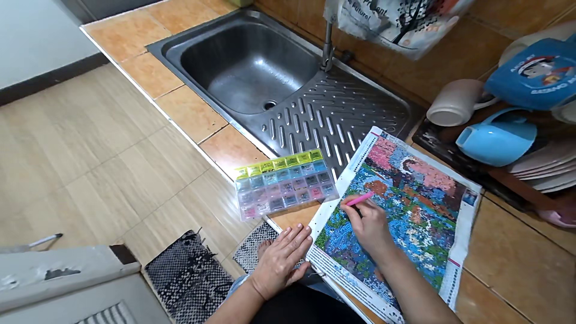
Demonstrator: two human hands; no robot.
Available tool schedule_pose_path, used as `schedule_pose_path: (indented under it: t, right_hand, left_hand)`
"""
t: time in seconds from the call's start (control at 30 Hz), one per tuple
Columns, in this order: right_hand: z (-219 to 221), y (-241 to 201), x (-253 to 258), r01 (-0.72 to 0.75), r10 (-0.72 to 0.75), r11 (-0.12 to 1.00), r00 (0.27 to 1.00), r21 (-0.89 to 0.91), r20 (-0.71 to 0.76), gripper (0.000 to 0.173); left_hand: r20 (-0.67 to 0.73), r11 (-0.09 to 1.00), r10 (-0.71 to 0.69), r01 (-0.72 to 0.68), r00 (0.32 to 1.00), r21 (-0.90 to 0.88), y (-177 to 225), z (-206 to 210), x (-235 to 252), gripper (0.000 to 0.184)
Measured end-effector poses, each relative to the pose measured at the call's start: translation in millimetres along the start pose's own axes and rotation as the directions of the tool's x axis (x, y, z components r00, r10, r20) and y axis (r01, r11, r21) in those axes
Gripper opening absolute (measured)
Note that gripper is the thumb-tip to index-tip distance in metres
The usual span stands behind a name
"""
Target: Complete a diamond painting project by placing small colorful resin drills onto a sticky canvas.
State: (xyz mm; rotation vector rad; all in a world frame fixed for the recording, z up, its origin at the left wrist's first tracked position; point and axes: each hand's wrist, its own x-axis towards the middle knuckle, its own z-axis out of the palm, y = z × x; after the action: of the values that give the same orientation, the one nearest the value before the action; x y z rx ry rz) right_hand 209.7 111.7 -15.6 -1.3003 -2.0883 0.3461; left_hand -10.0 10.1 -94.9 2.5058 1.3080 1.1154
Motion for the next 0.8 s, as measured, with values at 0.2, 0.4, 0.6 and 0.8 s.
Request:
schedule_pose_path:
  t: [0.2,0.4,0.6,0.8]
  right_hand:
    - [-1,-1,-2,-0.139,0.143,0.981,0.989,0.136,-0.022,0.012]
    - [-7,0,-17,-0.326,0.421,0.815,0.901,0.479,-0.104,0.010]
    - [4,-4,-22,-0.295,0.382,0.856,0.914,0.425,-0.135,0.013]
    - [9,-4,-20,-0.279,0.350,0.885,0.927,0.373,-0.137,0.014]
  left_hand:
    - [-0.001,1.000,0.004,-0.004,1.000,0.000,0,0,0,0.044]
    - [-0.034,1.000,-0.004,0.003,0.999,-0.029,-1,1,-1,0.043]
    - [-0.030,1.000,0.000,0.000,1.000,-0.010,-1,-1,0,0.043]
    - [-0.020,1.000,-0.009,0.009,1.000,-0.005,0,-1,0,0.042]
